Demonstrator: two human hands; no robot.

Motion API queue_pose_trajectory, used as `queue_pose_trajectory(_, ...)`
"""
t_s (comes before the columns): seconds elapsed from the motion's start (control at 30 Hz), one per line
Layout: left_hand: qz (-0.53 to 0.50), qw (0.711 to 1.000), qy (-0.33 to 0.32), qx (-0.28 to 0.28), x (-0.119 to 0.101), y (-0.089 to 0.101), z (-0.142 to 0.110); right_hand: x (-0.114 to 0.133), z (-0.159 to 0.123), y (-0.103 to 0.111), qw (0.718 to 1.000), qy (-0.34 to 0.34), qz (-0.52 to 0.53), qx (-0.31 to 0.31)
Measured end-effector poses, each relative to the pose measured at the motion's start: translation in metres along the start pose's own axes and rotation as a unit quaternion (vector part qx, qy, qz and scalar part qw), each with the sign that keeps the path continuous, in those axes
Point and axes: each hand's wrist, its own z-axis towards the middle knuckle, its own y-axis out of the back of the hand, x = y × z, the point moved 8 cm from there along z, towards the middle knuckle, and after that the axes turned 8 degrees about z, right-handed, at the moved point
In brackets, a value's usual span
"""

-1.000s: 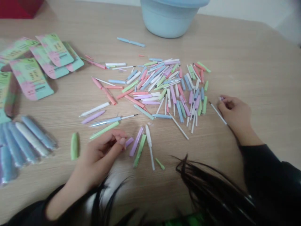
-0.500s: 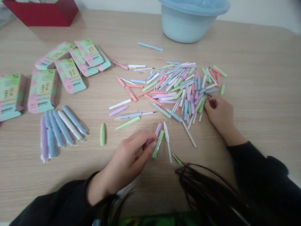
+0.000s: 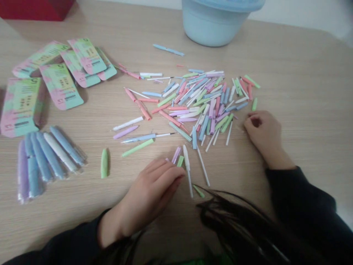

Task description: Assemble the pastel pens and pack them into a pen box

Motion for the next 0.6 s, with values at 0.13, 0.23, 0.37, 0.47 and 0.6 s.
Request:
queue_pose_trajectory(0.13,0.018,1.000,-0.013,0.001,0.000,-0.006,0.003,-0.003,0.002,-0.007,0.998,0.054,0.015,0.010)
queue_pose_trajectory(0.23,0.010,1.000,0.002,-0.008,0.006,-0.007,0.005,-0.002,0.003,-0.012,0.998,0.065,0.016,0.005)
queue_pose_trajectory(0.37,-0.012,1.000,0.000,-0.009,-0.001,-0.013,0.007,-0.001,0.006,-0.017,0.998,0.066,0.015,-0.002)
queue_pose_trajectory(0.47,-0.020,0.999,-0.025,0.015,-0.012,-0.022,0.008,0.000,0.008,-0.022,0.998,0.063,0.021,-0.002)
queue_pose_trajectory(0.6,-0.019,0.999,-0.033,0.034,-0.016,-0.028,0.009,-0.001,0.012,-0.018,0.998,0.052,0.034,-0.016)
